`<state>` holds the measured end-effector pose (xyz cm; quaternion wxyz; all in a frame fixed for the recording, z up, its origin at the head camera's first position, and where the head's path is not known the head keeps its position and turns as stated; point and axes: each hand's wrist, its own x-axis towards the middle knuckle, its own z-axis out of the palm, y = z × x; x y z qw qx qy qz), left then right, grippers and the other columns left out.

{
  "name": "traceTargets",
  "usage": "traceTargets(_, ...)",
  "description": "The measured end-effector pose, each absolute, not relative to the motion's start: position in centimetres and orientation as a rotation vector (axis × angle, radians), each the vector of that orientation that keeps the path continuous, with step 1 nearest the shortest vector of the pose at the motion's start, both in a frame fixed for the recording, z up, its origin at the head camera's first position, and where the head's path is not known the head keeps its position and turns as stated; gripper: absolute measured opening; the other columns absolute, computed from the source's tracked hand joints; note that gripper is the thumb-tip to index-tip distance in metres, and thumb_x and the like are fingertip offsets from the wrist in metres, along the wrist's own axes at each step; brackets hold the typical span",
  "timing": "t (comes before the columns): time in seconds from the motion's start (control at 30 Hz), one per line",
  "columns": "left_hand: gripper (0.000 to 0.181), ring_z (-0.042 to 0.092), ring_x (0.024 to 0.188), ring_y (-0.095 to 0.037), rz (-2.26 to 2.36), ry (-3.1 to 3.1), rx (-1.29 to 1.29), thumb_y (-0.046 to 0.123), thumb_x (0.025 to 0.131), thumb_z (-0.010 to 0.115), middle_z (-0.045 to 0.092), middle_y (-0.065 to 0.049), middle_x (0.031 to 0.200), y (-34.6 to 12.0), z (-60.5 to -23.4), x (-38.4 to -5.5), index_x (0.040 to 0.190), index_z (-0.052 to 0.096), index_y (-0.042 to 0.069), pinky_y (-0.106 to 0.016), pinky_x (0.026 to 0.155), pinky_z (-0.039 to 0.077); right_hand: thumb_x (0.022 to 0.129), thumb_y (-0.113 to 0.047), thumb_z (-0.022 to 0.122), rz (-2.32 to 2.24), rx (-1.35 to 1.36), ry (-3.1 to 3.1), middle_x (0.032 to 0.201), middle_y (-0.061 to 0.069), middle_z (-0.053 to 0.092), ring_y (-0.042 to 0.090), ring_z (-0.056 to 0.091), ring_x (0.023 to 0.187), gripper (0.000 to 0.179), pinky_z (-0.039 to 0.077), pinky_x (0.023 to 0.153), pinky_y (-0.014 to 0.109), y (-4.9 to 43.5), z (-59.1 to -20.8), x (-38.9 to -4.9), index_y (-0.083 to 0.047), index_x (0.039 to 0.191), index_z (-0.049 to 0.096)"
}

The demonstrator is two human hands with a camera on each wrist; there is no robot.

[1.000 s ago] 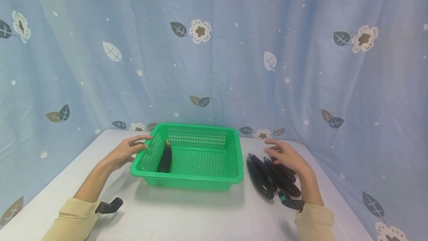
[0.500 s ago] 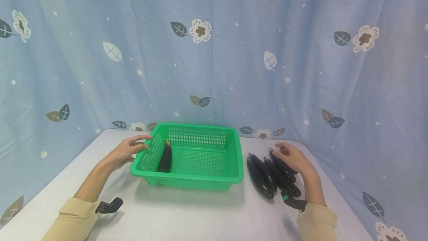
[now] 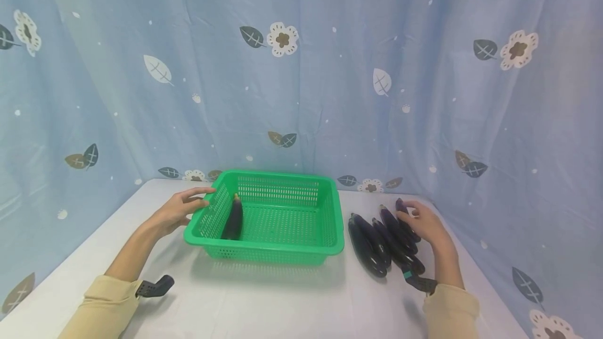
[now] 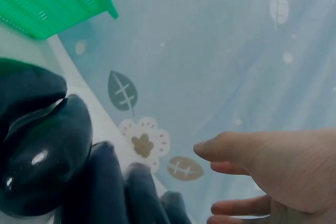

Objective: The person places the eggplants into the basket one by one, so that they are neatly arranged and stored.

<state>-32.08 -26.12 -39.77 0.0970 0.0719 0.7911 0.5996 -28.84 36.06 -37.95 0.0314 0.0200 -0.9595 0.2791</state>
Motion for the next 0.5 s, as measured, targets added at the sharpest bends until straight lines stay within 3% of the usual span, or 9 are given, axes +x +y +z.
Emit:
traceTargets(0.3,0.056,0.044,0.136,-0.041,1.798,2.336,0.178,0.036,0.094,0.066,0.037,-0.017,0.154,-26.0,-39.9,-32.4,0.145,0.047,0.022,-0.044,0.081,0.058,0.100,-0.040,0.052,0.820,-0.104,-3.013,0.139,0.044,0.036,0.059,0.043,0.122,0.064,0.043,0.090,0.068,37.1,-39.3,-29.8,0.003,0.145,0.036)
traceTargets(0.5,0.055,0.038,0.140,-0.041,1.792,2.336,0.203,0.035,0.096,0.064,0.032,-0.017,0.157,-26.0,-39.9,-32.3,0.146,0.046,0.020,-0.045,0.082,0.058,0.100,-0.027,0.051,0.822,-0.132,-3.070,0.140,0.046,0.034,0.061,0.041,0.123,0.054,0.041,0.092,0.070,37.6,-40.2,-30.1,0.002,0.145,0.038)
